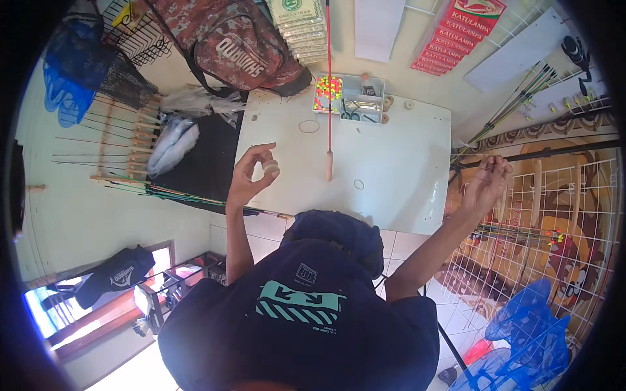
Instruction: Assemble fishing rod components including a float and line.
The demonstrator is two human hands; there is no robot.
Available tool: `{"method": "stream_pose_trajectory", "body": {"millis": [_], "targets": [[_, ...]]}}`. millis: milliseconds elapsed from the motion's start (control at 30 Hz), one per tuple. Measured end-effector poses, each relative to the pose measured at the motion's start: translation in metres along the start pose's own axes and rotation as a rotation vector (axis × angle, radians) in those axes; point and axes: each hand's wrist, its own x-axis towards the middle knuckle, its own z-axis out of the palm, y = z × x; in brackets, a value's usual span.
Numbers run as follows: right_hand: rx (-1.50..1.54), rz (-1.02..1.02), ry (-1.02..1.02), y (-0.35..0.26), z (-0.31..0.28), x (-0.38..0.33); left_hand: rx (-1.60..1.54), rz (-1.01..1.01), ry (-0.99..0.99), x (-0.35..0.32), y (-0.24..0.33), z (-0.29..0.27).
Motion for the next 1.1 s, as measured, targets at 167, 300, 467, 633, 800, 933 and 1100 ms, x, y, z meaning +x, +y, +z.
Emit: {"method": "stream_pose_trajectory", "body": {"millis": [167, 300, 467, 633, 800, 933, 1100], "targets": [[-0.080, -0.002, 0.074, 0.020, -0.031, 0.027, 0.015, 0.005, 0.024, -0.005, -0.001, -0.009], [-0.071, 0.008, 0.120, 0.038, -0.047, 0.046, -0.005, -0.022, 0.049, -0.008, -0.007, -0.015], [-0.150, -0.006, 0.248, 0.047, -0.058, 0.066, 0.004, -0.028, 0.088, -0.011, -0.007, -0.024], [-0.172, -0.048, 0.321, 0.052, -0.070, 0.086, -0.016, -0.029, 0.120, -0.018, -0.013, -0.036], [-0.250, -0.064, 0.441, 0.060, -0.075, 0.100, -0.058, -0.025, 0.193, -0.026, -0.020, -0.047], [-0.194, -0.105, 0.397, 0.059, -0.123, 0.120, -0.180, 0.010, 0.262, -0.026, -0.023, -0.051], [-0.253, -0.131, 0.599, 0.069, -0.077, 0.097, -0.380, 0.089, 0.476, -0.037, -0.034, -0.060]]}}
